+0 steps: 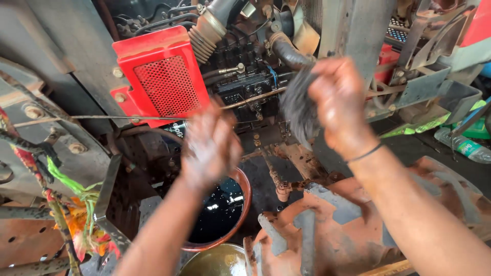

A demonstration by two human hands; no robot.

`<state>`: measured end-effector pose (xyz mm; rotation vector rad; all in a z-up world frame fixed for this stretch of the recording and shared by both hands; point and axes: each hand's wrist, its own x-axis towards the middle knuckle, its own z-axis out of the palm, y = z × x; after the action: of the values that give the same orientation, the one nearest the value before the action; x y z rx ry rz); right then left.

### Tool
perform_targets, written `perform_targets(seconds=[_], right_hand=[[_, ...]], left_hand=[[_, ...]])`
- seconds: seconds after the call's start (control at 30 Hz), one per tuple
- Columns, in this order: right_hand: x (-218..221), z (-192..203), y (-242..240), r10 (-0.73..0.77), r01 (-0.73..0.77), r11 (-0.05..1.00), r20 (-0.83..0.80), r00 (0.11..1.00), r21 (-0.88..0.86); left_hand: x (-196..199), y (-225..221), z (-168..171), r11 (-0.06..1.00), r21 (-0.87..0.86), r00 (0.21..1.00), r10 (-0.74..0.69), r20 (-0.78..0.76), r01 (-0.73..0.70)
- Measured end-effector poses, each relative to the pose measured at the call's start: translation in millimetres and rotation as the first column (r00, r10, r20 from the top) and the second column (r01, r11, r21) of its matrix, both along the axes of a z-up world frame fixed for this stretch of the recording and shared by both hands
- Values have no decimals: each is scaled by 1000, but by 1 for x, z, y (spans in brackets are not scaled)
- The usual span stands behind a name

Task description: The person uses a wrench to tighten bolts on a small engine while oil drains into a bowl. They then dip a filter into a second bowl of liquid and place it back into the engine.

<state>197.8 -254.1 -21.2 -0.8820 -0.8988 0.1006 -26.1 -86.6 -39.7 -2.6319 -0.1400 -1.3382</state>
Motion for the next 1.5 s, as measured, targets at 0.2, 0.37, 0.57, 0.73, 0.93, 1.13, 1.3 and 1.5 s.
perform_targets(seconds=[0.2,0.37,0.57,0.73,0.93,1.13,1.3,1.5], right_hand=[[-30,-42,19,433,-351,739,7,901,-576],[-27,-37,3,-75,426,836,697,714,-347],[-4,-38,-3,-152,447,821,619,770,-355],[1,-41,1,-67,425,776,610,790,-466],[5,-45,6,76,391,705,611,788,-592],[-9,-60,17,256,287,704,610,750,-649],[-2,-89,33,235,273,737,613,754,-618],[-37,-101,40,209,533,532,712,670,-658]], left_hand=[[35,-39,-70,-309,-898,908,-180,377,312],[80,-8,-103,-452,-762,875,99,474,464],[105,8,-81,-430,-546,695,476,539,719],[125,10,-86,-136,-715,697,405,591,686],[139,2,-88,-333,-693,756,433,491,640],[114,-40,-107,-296,-837,885,225,407,460],[53,-33,-105,-377,-914,953,-190,236,151],[-56,-27,-20,746,-614,941,48,-335,-257]])
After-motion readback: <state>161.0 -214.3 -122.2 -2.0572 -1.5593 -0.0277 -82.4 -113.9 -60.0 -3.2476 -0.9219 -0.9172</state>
